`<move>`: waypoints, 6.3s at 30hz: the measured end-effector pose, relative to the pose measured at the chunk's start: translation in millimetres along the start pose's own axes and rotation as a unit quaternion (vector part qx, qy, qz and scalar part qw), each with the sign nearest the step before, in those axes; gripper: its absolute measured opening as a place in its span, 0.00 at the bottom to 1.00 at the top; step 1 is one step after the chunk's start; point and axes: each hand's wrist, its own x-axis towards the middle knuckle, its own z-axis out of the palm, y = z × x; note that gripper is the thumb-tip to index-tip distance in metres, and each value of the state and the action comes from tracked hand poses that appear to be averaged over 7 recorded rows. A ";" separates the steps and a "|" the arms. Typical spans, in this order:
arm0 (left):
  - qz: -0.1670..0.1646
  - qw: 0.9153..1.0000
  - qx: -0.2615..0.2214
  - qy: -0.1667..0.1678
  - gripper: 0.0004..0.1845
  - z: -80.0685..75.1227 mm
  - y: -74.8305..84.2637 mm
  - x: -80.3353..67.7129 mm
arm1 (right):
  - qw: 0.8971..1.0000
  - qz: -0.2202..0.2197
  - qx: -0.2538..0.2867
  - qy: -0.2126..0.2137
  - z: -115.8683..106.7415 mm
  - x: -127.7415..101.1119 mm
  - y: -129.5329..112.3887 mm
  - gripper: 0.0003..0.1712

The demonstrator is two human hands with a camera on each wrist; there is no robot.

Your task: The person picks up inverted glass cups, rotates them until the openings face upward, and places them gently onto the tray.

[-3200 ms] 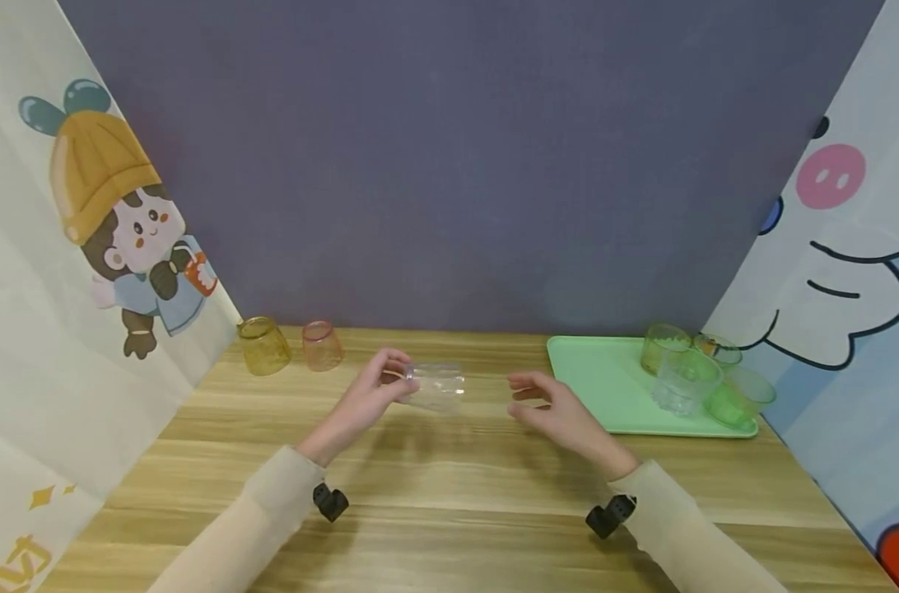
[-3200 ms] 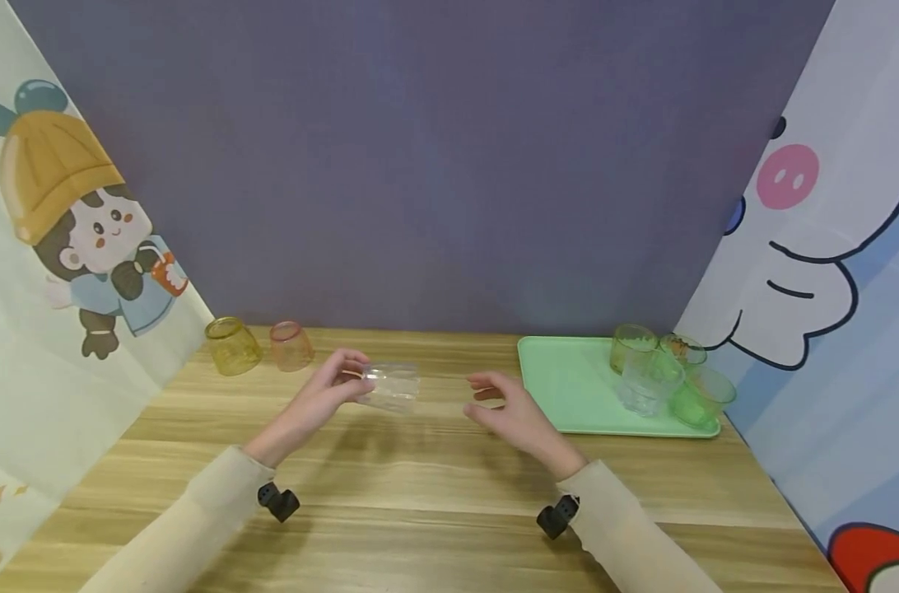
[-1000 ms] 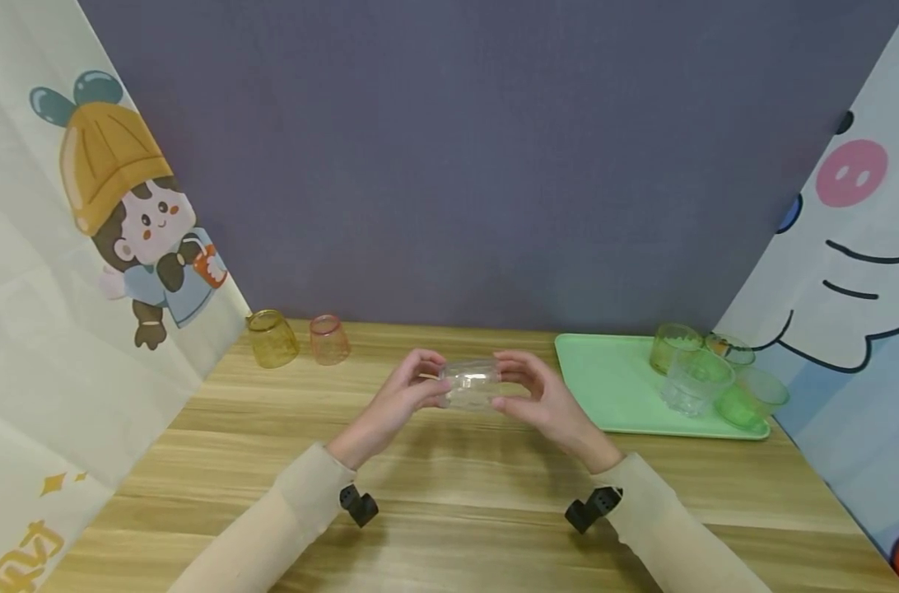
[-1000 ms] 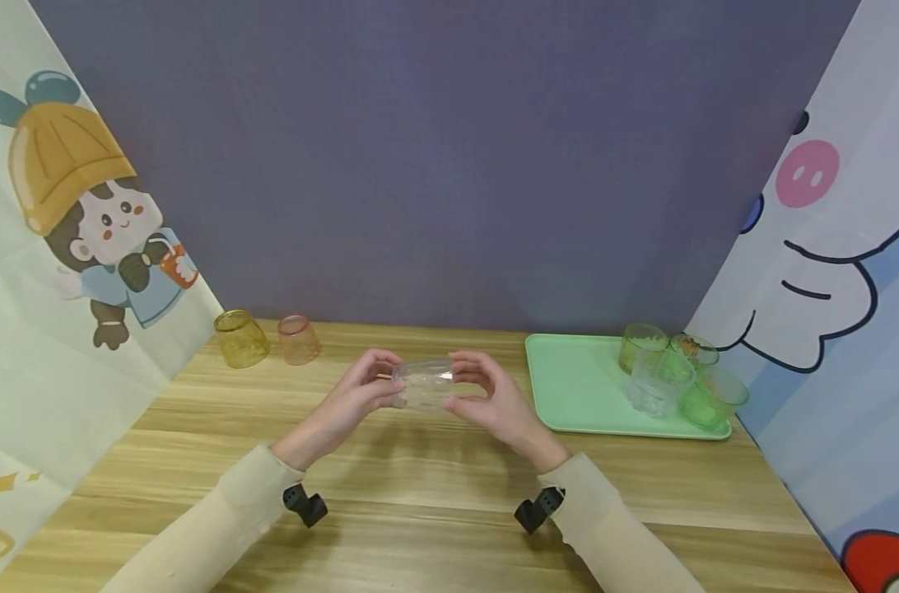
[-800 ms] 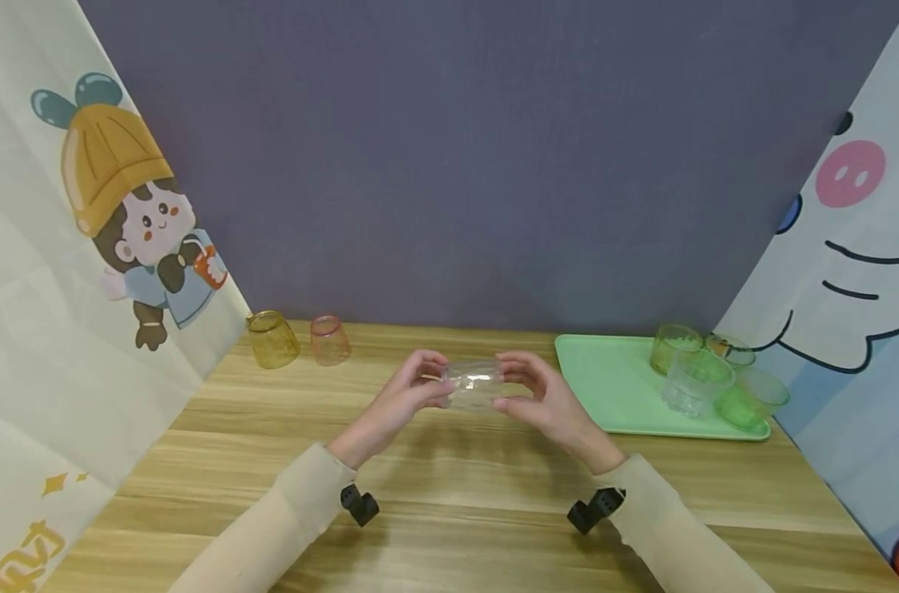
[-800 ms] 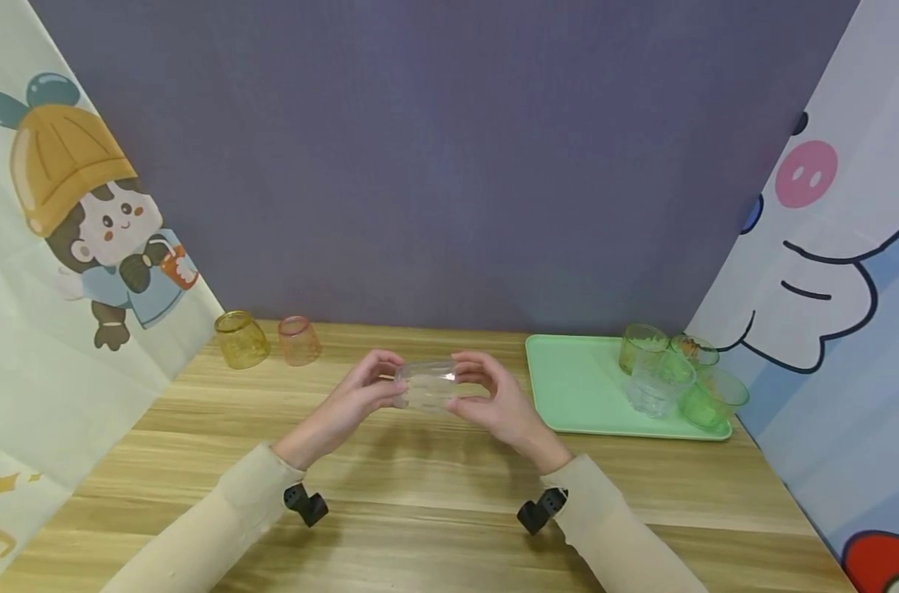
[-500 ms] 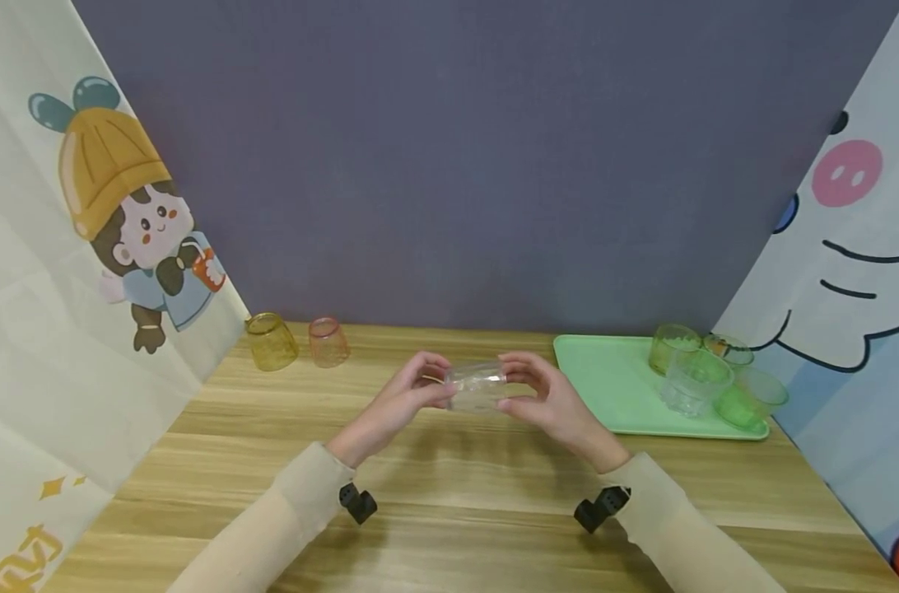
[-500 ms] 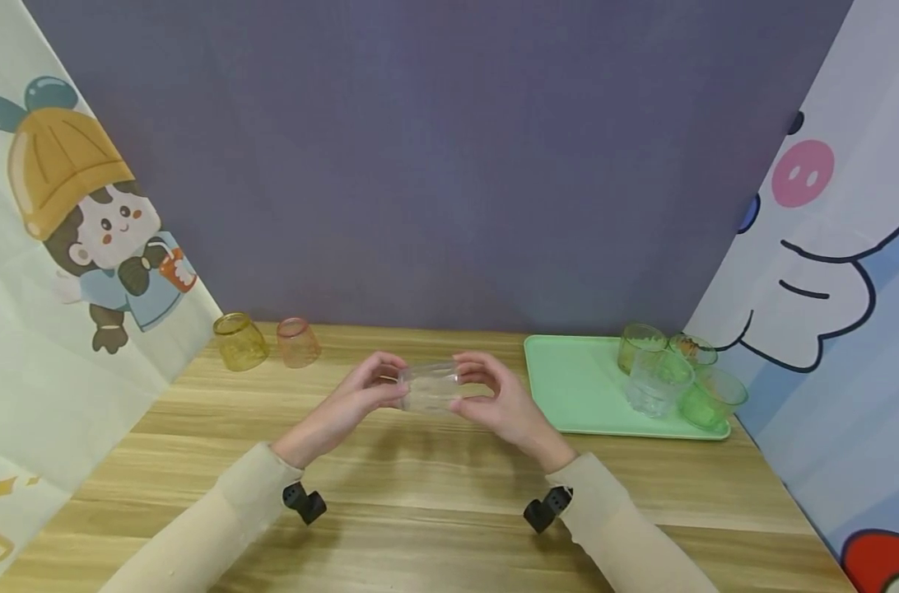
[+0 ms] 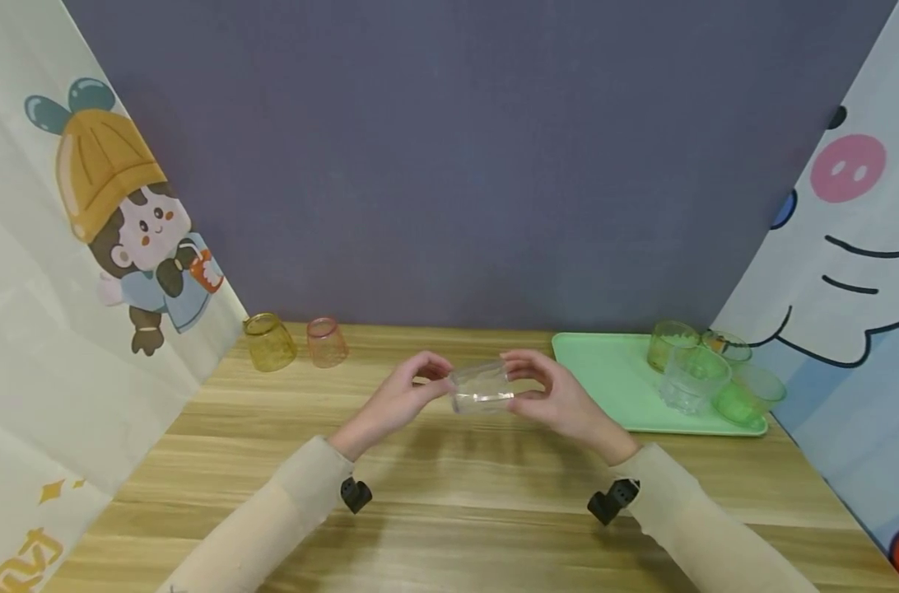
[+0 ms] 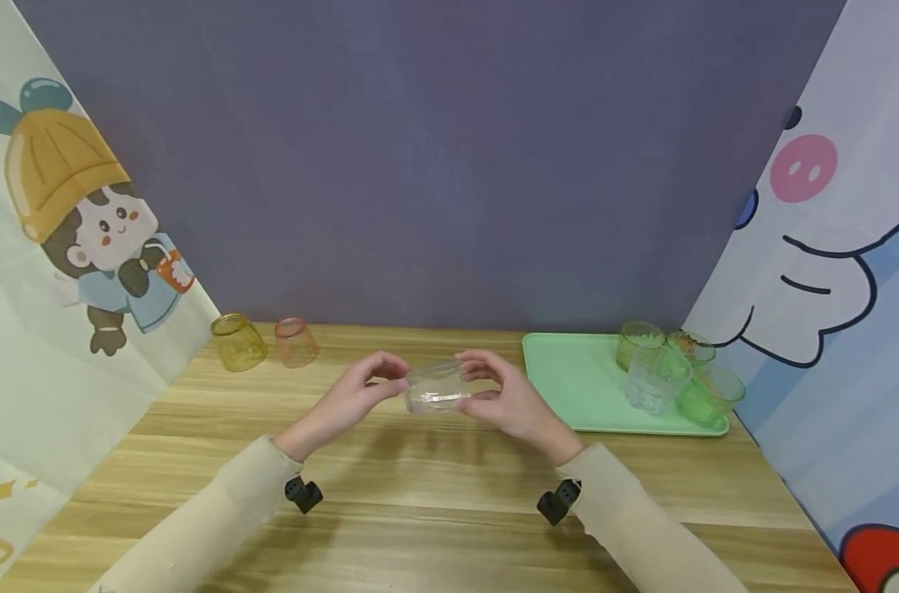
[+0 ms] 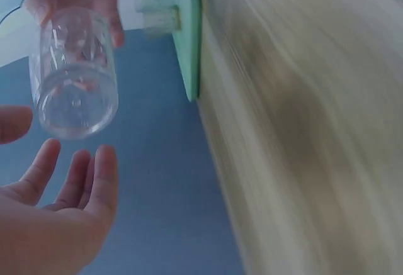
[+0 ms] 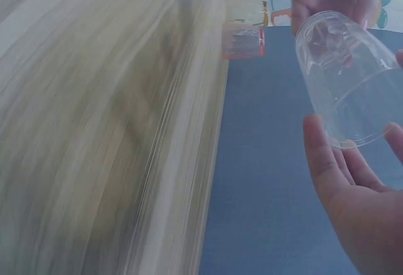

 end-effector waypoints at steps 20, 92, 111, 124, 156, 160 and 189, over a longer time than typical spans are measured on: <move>0.061 0.942 0.326 0.057 0.17 -24.3 -16.7 6.5 | 0.993 0.035 -0.106 -0.022 -26.2 -7.5 -7.8 0.35; -0.148 0.820 0.551 0.047 0.36 -111.4 -75.4 66.0 | 0.883 0.109 -0.431 -0.149 -115.7 19.7 -2.6 0.35; -0.184 0.828 0.526 0.056 0.34 -126.6 -95.0 62.5 | 0.865 0.115 -0.462 -0.159 -123.0 22.2 -6.9 0.36; -0.189 0.834 0.514 0.061 0.30 -129.7 -106.9 62.5 | 0.861 0.114 -0.468 -0.162 -128.7 24.7 -4.4 0.35; -0.209 0.878 0.429 0.030 0.28 -147.7 -82.2 59.7 | 0.858 0.154 -0.470 -0.137 -170.0 41.5 7.1 0.37; -0.219 0.877 0.427 0.022 0.27 -147.1 -76.9 59.8 | 0.859 0.159 -0.468 -0.134 -175.8 42.4 12.8 0.37; -0.234 0.867 0.439 0.025 0.28 -146.7 -83.0 51.1 | 0.847 0.216 -0.476 -0.095 -183.2 37.3 65.6 0.42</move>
